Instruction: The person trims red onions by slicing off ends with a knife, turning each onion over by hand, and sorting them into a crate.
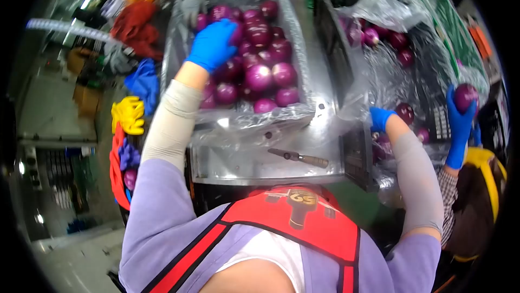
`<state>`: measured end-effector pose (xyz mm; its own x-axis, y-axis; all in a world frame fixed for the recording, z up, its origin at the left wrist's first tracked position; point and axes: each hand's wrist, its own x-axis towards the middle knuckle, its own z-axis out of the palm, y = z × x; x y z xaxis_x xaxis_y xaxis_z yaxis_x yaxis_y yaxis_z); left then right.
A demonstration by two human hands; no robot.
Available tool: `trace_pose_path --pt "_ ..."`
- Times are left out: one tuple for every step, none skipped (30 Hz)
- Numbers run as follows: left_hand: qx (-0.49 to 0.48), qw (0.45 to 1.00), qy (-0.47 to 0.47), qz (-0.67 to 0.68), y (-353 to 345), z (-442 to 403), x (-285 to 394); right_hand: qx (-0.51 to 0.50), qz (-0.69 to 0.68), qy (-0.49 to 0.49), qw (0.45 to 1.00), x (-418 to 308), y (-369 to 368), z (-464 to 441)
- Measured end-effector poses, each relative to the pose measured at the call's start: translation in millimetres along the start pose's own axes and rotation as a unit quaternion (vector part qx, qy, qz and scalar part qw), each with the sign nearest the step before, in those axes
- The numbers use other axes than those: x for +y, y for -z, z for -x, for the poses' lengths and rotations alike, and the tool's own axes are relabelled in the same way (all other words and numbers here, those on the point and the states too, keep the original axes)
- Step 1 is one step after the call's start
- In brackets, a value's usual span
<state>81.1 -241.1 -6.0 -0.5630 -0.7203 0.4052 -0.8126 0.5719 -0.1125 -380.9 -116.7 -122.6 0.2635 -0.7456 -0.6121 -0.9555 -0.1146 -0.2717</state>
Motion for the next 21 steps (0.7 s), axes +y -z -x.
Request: trace_pose_path --pt "0.045 0.998 -0.017 0.038 11 9 15 -0.005 0.006 0.012 1.0 -1 1 0" --pt "0.061 0.996 -0.006 0.059 22 18 34 -0.008 0.012 0.022 1.0 -1 2 1" --pt "-0.059 0.99 0.069 0.112 39 26 52 -0.01 0.016 0.032 0.999 -2 4 1" --pt "-0.027 0.989 0.052 0.135 41 38 63 -0.01 0.021 0.039 0.999 -2 5 1" --pt "0.107 0.987 0.013 0.115 43 47 78 -0.012 0.024 0.045 0.999 -2 7 1" --pt "-0.032 0.981 0.082 0.172 55 57 91 -0.013 0.031 0.051 0.998 -1 8 1" --pt "0.008 0.982 0.066 0.179 52 69 99 -0.014 0.035 0.056 0.998 -1 10 -1" --pt "0.022 0.981 0.074 0.18 51 79 106 -0.013 0.04 0.062 0.997 -1 11 -2" --pt "0.036 0.979 0.082 0.183 54 86 112 -0.012 0.044 0.068 0.997 -1 12 -4" --pt "0.0 0.975 0.109 0.195 63 89 118 -0.009 0.047 0.074 0.996 -1 14 -6" --pt "0.004 0.976 0.113 0.188 59 94 118 -0.005 0.049 0.083 0.995 0 17 -8" --pt "0.046 0.972 0.136 0.187 47 101 118 0.002 0.051 0.092 0.994 1 20 -10" --pt "0.087 0.966 0.157 0.188 40 106 121 0.011 0.051 0.1 0.994 2 23 -9" --pt "0.078 0.962 0.188 0.184 34 108 121 0.026 0.049 0.103 0.993 4 27 -11" --pt "0.078 0.962 0.187 0.183 34 108 123 0.051 0.042 0.103 0.993 5 31 -11" --pt "0.09 0.953 0.209 0.198 34 107 125 0.078 0.034 0.102 0.991 7 35 -11" --pt "0.1 0.944 0.232 0.213 33 105 127 0.111 0.014 0.072 0.991 6 38 -11" --pt "0.089 0.943 0.242 0.211 30 104 125 0.153 -0.009 0.023 0.988 7 44 -9" --pt "0.088 0.943 0.24 0.211 27 103 122 0.179 -0.076 -0.043 0.98 6 51 -7" --pt "0.09 0.938 0.249 0.224 24 102 120 0.243 -0.077 -0.045 0.966 5 57 1" --pt "0.092 0.932 0.259 0.235 23 102 119 0.306 -0.076 -0.046 0.948 2 65 11"
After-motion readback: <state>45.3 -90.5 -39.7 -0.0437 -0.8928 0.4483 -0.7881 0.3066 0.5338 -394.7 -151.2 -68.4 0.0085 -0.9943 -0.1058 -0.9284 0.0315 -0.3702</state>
